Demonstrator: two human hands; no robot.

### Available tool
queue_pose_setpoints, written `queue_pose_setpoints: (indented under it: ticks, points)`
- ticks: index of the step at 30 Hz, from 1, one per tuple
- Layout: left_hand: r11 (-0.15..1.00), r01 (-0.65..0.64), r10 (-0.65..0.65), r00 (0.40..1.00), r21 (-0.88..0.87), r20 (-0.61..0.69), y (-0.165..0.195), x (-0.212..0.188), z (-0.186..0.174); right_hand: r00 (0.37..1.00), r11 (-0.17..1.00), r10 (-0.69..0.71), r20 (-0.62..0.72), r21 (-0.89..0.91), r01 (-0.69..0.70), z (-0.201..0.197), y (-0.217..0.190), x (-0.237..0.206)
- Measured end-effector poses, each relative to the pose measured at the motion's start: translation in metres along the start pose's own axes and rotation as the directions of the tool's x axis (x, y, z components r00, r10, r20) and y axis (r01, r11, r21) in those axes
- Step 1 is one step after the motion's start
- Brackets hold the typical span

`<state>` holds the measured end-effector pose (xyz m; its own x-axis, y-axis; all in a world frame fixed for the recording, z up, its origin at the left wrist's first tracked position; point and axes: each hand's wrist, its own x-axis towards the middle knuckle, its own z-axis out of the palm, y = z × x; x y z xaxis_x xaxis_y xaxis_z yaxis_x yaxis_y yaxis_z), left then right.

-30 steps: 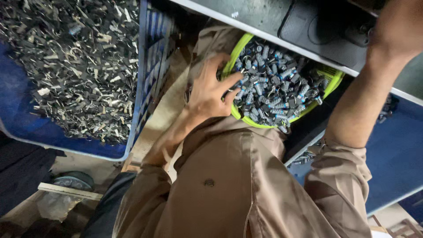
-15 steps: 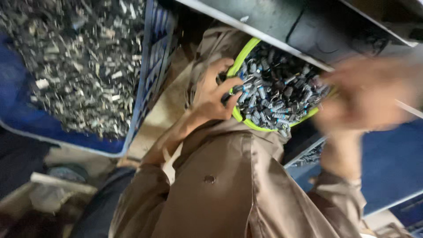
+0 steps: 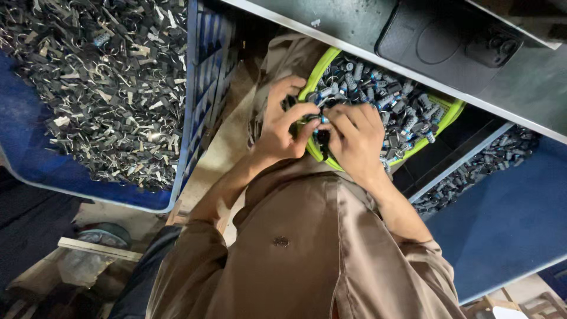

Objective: The person repeatedly picks small cylindrical metal parts and key rings from a green basket, joins them by hand, and places the assembled keychains into a blue bin. The process is continuous and repetitive throughout the clip.

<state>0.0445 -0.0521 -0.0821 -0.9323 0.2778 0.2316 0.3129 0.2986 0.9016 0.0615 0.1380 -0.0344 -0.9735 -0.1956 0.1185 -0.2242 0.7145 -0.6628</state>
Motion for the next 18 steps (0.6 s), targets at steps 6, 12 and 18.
queue_pose_setpoints:
  ticks: [6, 12, 18]
  points:
    - [1.0, 0.02, -0.022, 0.994, 0.018, 0.109, 0.003, 0.002, -0.005, 0.987, 0.927, 0.128, -0.1, 0.364, -0.084, 0.013, 0.003, -0.019]
    - [0.99, 0.052, -0.048, 0.998, -0.127, 0.041, 0.008, 0.009, -0.003, 0.968, 0.873, 0.186, -0.168, 0.481, -0.085, 0.027, 0.003, -0.026]
    - [0.972, 0.12, -0.107, 0.991, -0.2, 0.074, -0.008, -0.011, 0.003, 0.847, 0.962, 0.159, -0.508, 0.272, -0.018, -0.022, 0.033, -0.009]
